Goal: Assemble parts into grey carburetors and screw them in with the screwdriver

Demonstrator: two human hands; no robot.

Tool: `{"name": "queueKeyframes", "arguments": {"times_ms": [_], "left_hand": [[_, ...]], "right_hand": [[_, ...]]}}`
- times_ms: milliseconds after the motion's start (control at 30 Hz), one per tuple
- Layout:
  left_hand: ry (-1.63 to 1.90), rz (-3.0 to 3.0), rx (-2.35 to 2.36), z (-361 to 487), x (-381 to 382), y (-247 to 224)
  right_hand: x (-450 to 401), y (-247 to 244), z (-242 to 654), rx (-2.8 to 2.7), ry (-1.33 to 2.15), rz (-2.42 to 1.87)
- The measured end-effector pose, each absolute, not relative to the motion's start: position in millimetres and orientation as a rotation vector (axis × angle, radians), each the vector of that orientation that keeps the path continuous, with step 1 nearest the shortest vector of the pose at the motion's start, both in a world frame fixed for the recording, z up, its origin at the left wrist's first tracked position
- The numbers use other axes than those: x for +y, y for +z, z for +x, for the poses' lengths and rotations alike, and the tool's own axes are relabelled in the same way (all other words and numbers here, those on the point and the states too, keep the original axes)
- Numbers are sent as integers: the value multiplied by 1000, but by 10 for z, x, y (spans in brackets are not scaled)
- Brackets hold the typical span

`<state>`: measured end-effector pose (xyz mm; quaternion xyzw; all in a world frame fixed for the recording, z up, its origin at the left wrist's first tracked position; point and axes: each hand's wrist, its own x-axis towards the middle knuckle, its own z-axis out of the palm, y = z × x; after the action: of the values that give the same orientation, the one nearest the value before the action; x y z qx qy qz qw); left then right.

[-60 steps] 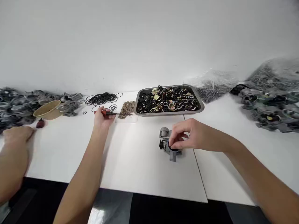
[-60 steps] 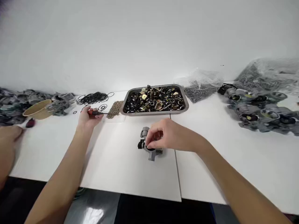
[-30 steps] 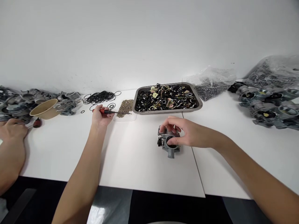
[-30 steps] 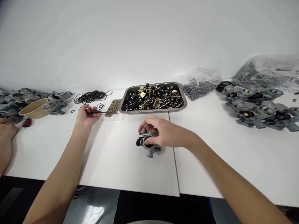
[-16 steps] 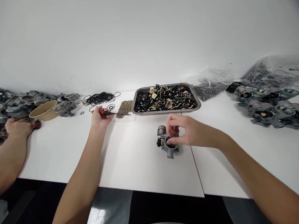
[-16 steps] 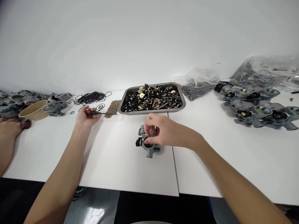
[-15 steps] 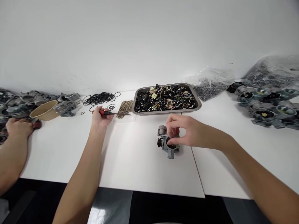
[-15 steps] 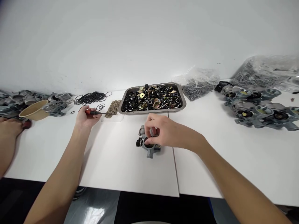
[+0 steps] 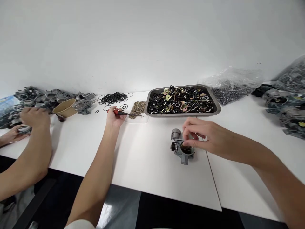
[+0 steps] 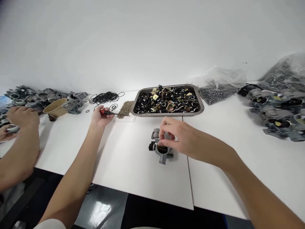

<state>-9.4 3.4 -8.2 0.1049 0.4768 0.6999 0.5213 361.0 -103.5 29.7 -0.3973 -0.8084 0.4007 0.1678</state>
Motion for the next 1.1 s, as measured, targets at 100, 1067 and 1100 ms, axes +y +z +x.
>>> {"name": "queueKeyframes", "arguments": {"times_ms": [100, 1067, 1100], "left_hand": [[1682, 248, 1139, -88, 31, -73], [1669, 281, 1169, -117, 48, -77], [1674, 282, 1165, -118, 49, -80]], "right_hand": [[-986, 337, 3624, -2235, 1205, -1114], [-1057, 423, 3619, -2231, 1412, -1100], [-1066, 423, 3614, -2233, 1407, -1098]]}}
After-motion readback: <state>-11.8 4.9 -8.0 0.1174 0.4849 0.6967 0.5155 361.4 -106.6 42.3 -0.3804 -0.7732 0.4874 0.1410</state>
